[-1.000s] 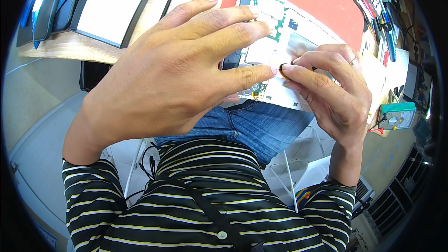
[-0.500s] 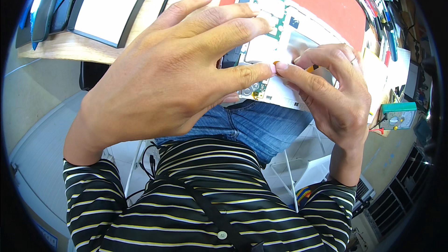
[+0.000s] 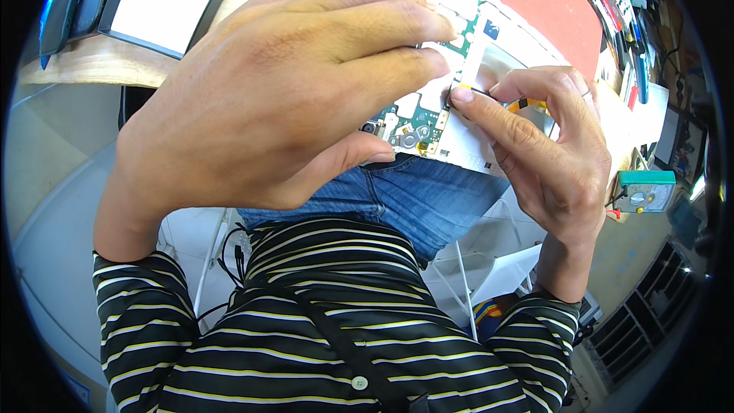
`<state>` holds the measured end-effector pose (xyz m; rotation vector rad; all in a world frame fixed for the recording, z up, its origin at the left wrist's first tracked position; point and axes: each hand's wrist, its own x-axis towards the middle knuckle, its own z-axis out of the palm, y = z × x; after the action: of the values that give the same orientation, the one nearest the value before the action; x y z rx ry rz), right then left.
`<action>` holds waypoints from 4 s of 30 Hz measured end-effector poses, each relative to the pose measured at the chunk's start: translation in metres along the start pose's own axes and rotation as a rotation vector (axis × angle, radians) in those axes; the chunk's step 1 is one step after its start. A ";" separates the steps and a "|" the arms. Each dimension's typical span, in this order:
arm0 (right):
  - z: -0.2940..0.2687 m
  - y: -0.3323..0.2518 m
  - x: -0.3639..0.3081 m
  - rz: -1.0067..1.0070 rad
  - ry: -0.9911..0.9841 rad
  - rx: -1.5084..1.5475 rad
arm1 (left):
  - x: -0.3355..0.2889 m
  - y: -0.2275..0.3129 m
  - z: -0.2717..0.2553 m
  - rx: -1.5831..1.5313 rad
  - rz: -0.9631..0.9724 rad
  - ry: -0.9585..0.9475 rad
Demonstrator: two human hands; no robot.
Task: The person aligns a tablet screen with its white frame and presses the edges to seat it. They then flip the device and use tweezers to lift and reposition ribbon cables and connectors inside the chassis.
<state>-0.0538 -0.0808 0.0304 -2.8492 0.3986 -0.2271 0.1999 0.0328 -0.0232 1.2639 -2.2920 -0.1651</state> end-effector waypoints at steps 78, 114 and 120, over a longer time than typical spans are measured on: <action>-0.008 -0.010 0.007 0.024 -0.064 -0.061 | 0.007 0.005 -0.009 -0.073 -0.048 -0.024; -0.009 -0.010 0.006 0.027 -0.074 -0.059 | 0.004 0.008 -0.014 -0.108 -0.104 -0.097; -0.010 -0.012 0.009 0.008 -0.077 -0.095 | 0.008 0.008 -0.016 -0.100 -0.110 -0.114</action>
<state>-0.0442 -0.0744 0.0444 -2.9382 0.4154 -0.0985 0.1981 0.0326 -0.0036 1.3608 -2.2786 -0.3950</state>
